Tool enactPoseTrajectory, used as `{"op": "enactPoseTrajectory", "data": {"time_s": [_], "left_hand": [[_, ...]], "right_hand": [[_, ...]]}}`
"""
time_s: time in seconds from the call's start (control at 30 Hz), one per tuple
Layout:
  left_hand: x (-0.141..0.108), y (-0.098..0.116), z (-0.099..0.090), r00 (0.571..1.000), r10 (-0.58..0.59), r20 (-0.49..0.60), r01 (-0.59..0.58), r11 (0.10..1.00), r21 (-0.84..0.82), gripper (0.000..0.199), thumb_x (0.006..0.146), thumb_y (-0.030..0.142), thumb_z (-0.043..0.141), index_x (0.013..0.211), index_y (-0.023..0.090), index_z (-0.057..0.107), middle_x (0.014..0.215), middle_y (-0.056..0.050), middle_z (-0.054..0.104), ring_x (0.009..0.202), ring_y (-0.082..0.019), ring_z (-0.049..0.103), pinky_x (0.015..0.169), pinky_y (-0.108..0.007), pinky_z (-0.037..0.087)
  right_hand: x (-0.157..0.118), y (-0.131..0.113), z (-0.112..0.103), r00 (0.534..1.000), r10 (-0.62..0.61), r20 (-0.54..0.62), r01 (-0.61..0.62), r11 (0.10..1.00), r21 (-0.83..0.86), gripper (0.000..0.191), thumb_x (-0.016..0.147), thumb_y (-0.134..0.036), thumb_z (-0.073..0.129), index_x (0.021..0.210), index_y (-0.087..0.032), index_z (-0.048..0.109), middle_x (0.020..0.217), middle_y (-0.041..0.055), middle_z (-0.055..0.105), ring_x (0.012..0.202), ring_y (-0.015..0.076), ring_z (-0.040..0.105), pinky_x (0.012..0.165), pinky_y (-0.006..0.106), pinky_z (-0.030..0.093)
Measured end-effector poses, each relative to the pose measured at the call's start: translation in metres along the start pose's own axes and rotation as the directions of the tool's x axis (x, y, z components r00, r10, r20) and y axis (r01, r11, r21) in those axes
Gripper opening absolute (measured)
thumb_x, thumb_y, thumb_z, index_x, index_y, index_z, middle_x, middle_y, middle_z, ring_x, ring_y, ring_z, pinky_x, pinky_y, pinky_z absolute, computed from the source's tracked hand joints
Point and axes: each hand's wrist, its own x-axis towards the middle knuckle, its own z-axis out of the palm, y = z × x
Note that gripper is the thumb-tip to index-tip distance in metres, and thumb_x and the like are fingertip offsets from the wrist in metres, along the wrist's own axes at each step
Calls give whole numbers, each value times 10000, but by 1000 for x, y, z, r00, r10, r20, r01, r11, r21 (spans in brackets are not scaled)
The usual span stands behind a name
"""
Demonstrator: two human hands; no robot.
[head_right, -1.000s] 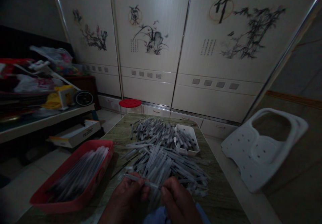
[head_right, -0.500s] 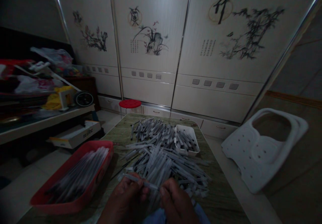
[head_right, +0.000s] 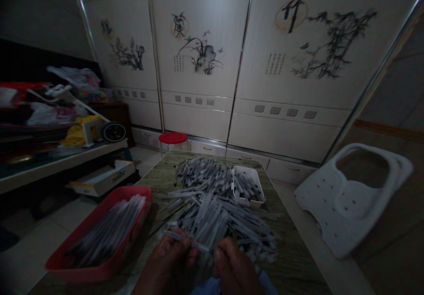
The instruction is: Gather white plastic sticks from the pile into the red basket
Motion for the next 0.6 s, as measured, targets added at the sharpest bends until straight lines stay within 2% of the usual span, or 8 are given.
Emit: {"op": "enactPoseTrajectory", "data": {"time_s": [0.1, 0.17, 0.27, 0.37, 0.43, 0.5, 0.6], "left_hand": [[1, -1, 0, 999, 1, -34, -1, 1000, -13, 374, 639, 261, 926, 818, 189, 605, 671, 21, 676, 614, -120, 641, 618, -221, 468], [1, -1, 0, 999, 3, -41, -3, 1000, -15, 385, 629, 246, 929, 831, 187, 607, 701, 11, 698, 626, -126, 656, 626, -225, 476], [0, 1, 0, 999, 32, 6, -32, 999, -12, 399, 634, 250, 927, 849, 193, 596, 764, -15, 742, 636, -135, 667, 628, -236, 480], [-2, 3, 2, 996, 69, 54, -69, 998, 7, 421, 629, 289, 937, 855, 203, 593, 789, -27, 759, 645, -149, 671, 634, -253, 487], [-3, 4, 3, 997, 61, 53, -62, 998, 15, 437, 616, 301, 948, 847, 205, 591, 793, -30, 760, 653, -149, 671, 638, -253, 487], [-3, 4, 3, 999, 36, 34, -36, 999, 7, 439, 604, 290, 953, 834, 203, 589, 777, -21, 749, 648, -140, 663, 634, -242, 480], [-2, 3, 2, 1000, 1, -2, -1, 1000, -11, 400, 623, 276, 940, 813, 194, 598, 706, 10, 697, 619, -127, 645, 619, -232, 469]], "right_hand": [[0, 0, -2, 993, -122, 10, 122, 981, -148, 488, 1014, -659, 380, 827, -256, 582, 708, -11, 610, 661, 184, 556, 640, 306, 383], [0, 3, 0, 993, -117, -10, 115, 984, -137, 491, 1005, -667, 395, 803, -254, 567, 707, -14, 597, 667, 183, 547, 652, 306, 388], [1, 7, 5, 1000, 28, -14, -27, 997, 66, 530, 934, -754, 466, 763, -259, 550, 639, -41, 534, 622, 170, 510, 624, 290, 394], [2, 7, 8, 973, 220, 65, -229, 930, 288, 582, 845, -832, 518, 735, -262, 550, 557, -66, 462, 530, 145, 435, 548, 264, 367], [2, 6, 9, 954, 290, 83, -300, 889, 346, 568, 823, -826, 553, 745, -263, 548, 550, -74, 452, 492, 130, 402, 515, 251, 352], [3, 5, 9, 961, 271, 55, -274, 907, 320, 548, 851, -803, 539, 739, -267, 537, 560, -69, 467, 492, 134, 418, 513, 255, 359], [1, 6, 7, 996, 82, -39, -78, 992, 97, 547, 926, -776, 435, 769, -270, 569, 628, -24, 578, 585, 177, 531, 590, 293, 403]]}}
